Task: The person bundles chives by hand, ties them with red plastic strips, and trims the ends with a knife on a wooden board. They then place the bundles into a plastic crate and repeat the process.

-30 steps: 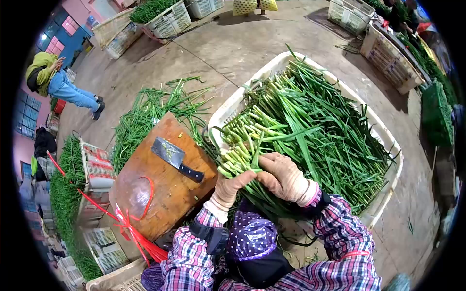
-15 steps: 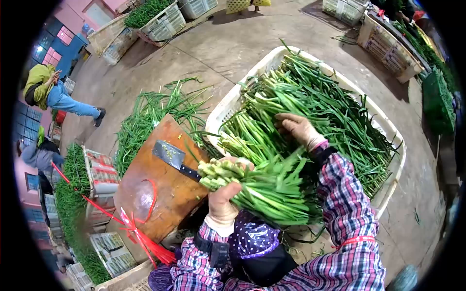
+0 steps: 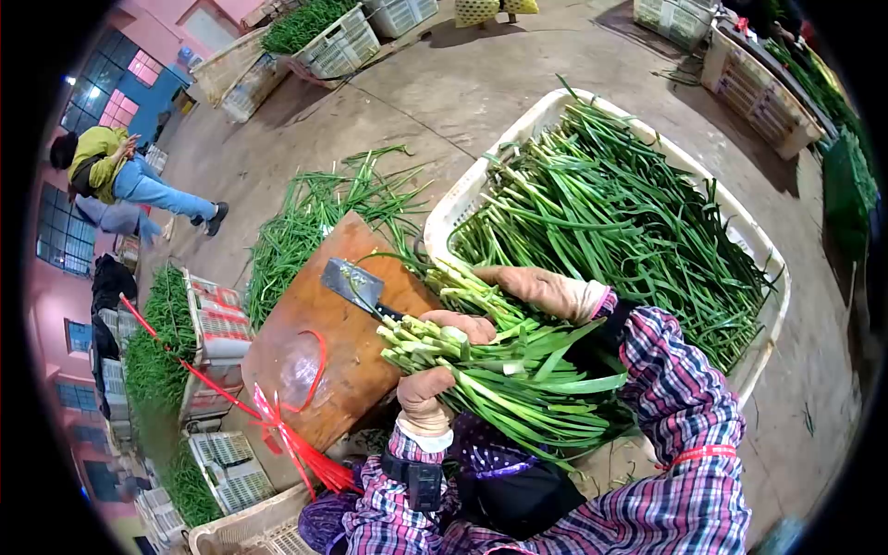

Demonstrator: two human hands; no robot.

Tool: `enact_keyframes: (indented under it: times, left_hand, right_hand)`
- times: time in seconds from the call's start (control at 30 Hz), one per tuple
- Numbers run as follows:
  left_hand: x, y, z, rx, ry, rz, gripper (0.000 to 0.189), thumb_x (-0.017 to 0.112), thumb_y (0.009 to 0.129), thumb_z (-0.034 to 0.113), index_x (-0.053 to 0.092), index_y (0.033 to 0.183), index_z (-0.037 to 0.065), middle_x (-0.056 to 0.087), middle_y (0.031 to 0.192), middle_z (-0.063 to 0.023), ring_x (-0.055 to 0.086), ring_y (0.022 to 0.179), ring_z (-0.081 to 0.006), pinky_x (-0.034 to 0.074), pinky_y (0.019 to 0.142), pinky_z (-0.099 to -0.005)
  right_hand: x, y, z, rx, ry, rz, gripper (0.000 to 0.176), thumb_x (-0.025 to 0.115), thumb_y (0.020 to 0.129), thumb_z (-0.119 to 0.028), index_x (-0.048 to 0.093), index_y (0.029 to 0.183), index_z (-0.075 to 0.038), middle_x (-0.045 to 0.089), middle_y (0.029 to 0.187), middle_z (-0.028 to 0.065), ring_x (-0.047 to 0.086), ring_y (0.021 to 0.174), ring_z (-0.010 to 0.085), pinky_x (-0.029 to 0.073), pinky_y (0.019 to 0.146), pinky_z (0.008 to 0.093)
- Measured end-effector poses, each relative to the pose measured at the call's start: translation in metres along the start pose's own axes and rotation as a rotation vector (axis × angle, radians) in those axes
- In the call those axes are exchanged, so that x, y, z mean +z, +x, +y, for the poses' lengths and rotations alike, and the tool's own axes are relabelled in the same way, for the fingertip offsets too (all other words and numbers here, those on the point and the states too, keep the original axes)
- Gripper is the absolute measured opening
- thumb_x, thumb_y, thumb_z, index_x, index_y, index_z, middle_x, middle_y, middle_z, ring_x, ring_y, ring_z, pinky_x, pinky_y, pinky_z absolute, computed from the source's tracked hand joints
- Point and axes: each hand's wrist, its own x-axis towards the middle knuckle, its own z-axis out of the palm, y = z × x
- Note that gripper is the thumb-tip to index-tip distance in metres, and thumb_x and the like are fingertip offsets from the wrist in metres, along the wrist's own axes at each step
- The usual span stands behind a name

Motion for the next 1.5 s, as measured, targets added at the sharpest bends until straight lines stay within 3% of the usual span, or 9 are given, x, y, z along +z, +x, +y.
enact_keyframes:
  times: [0.37, 0.5, 0.63, 0.83, 0.93, 1.17, 1.33, 1.43, 1.5]
  left_hand:
    - [-0.005, -0.024, 0.001, -0.192, 0.148, 0.503, 0.075, 0.073, 0.071, 0.017, 0.037, 0.135, 0.004, 0.052, 0.123, -0.0076, 0.051, 0.114, -0.0203, 0.039, 0.101, -0.0349]
    - [-0.009, -0.019, 0.005, -0.252, 0.181, 0.362, 0.088, 0.073, 0.071, 0.020, 0.025, 0.143, 0.006, 0.040, 0.140, -0.0103, 0.043, 0.124, -0.0222, 0.032, 0.106, -0.0369]
    - [0.018, 0.006, 0.000, -0.160, 0.197, 0.216, 0.093, 0.075, 0.070, 0.034, 0.025, 0.142, 0.004, 0.047, 0.131, -0.0203, 0.053, 0.112, -0.0278, 0.047, 0.093, -0.0403]
    - [0.001, 0.015, -0.019, -0.106, 0.013, 0.271, 0.073, 0.065, 0.073, 0.028, 0.036, 0.135, 0.003, 0.055, 0.113, -0.0219, 0.058, 0.098, -0.0293, 0.049, 0.089, -0.0402]
    - [0.003, 0.015, -0.007, -0.078, -0.037, 0.367, 0.071, 0.065, 0.074, 0.033, 0.040, 0.133, 0.006, 0.056, 0.110, -0.0220, 0.059, 0.096, -0.0305, 0.049, 0.087, -0.0423]
    - [-0.057, 0.012, 0.095, 0.203, 0.059, 0.475, 0.049, 0.056, 0.081, 0.040, 0.057, 0.112, 0.002, 0.062, 0.105, -0.0193, 0.060, 0.099, -0.0329, 0.049, 0.086, -0.0514]
    - [-0.103, -0.019, 0.150, 0.384, 0.148, 0.661, 0.047, 0.055, 0.082, 0.039, 0.058, 0.112, 0.003, 0.062, 0.105, -0.0187, 0.060, 0.098, -0.0325, 0.050, 0.086, -0.0508]
    - [-0.113, -0.034, 0.161, 0.447, 0.161, 0.731, 0.047, 0.055, 0.082, 0.039, 0.058, 0.111, 0.003, 0.062, 0.105, -0.0184, 0.060, 0.097, -0.0323, 0.050, 0.086, -0.0505]
    - [-0.117, -0.040, 0.165, 0.477, 0.171, 0.773, 0.046, 0.055, 0.082, 0.039, 0.058, 0.111, 0.003, 0.063, 0.105, -0.0181, 0.061, 0.097, -0.0322, 0.050, 0.086, -0.0502]
  right_hand:
    - [0.028, -0.024, -0.009, 0.083, 0.034, 0.203, 0.043, 0.059, 0.091, -0.023, 0.048, 0.124, 0.002, 0.062, 0.101, 0.0061, 0.054, 0.090, 0.0107, 0.046, 0.077, 0.0252]
    - [0.032, -0.021, -0.012, 0.137, -0.313, 0.086, 0.035, 0.049, 0.094, -0.024, 0.049, 0.123, -0.005, 0.062, 0.104, 0.0157, 0.059, 0.090, 0.0224, 0.046, 0.077, 0.0328]
    - [0.017, -0.007, 0.012, -0.314, -0.672, -0.111, 0.034, 0.039, 0.091, -0.008, 0.048, 0.124, -0.006, 0.058, 0.113, 0.0156, 0.055, 0.103, 0.0321, 0.045, 0.088, 0.0362]
    - [0.012, 0.003, 0.014, -0.229, -0.324, -0.196, 0.043, 0.039, 0.098, -0.025, 0.038, 0.135, -0.004, 0.041, 0.139, 0.0120, 0.037, 0.128, 0.0226, 0.031, 0.106, 0.0321]
    - [0.010, -0.016, -0.003, 0.452, 0.080, -0.048, 0.061, 0.044, 0.093, -0.052, 0.054, 0.125, -0.001, 0.058, 0.120, 0.0093, 0.052, 0.109, 0.0181, 0.038, 0.097, 0.0297]
    - [-0.025, -0.097, 0.019, 0.202, -0.216, 0.016, 0.068, 0.051, 0.090, -0.053, 0.046, 0.130, 0.001, 0.051, 0.131, 0.0155, 0.047, 0.119, 0.0202, 0.036, 0.102, 0.0306]
    - [-0.019, -0.156, 0.001, 0.478, -0.065, 0.284, 0.028, 0.057, 0.089, -0.031, 0.067, 0.091, -0.005, 0.050, 0.052, -0.0012, 0.044, 0.042, 0.0083, 0.036, 0.040, 0.0237]
    - [-0.031, -0.196, 0.002, 0.596, -0.265, 0.518, 0.028, 0.057, 0.088, -0.029, 0.067, 0.094, -0.004, 0.055, 0.058, 0.0005, 0.048, 0.046, 0.0094, 0.040, 0.045, 0.0244]
    - [-0.032, -0.221, 0.005, 0.565, -0.860, 0.651, 0.036, 0.059, 0.086, -0.033, 0.062, 0.110, -0.006, 0.066, 0.098, 0.0150, 0.064, 0.087, 0.0272, 0.050, 0.080, 0.0374]
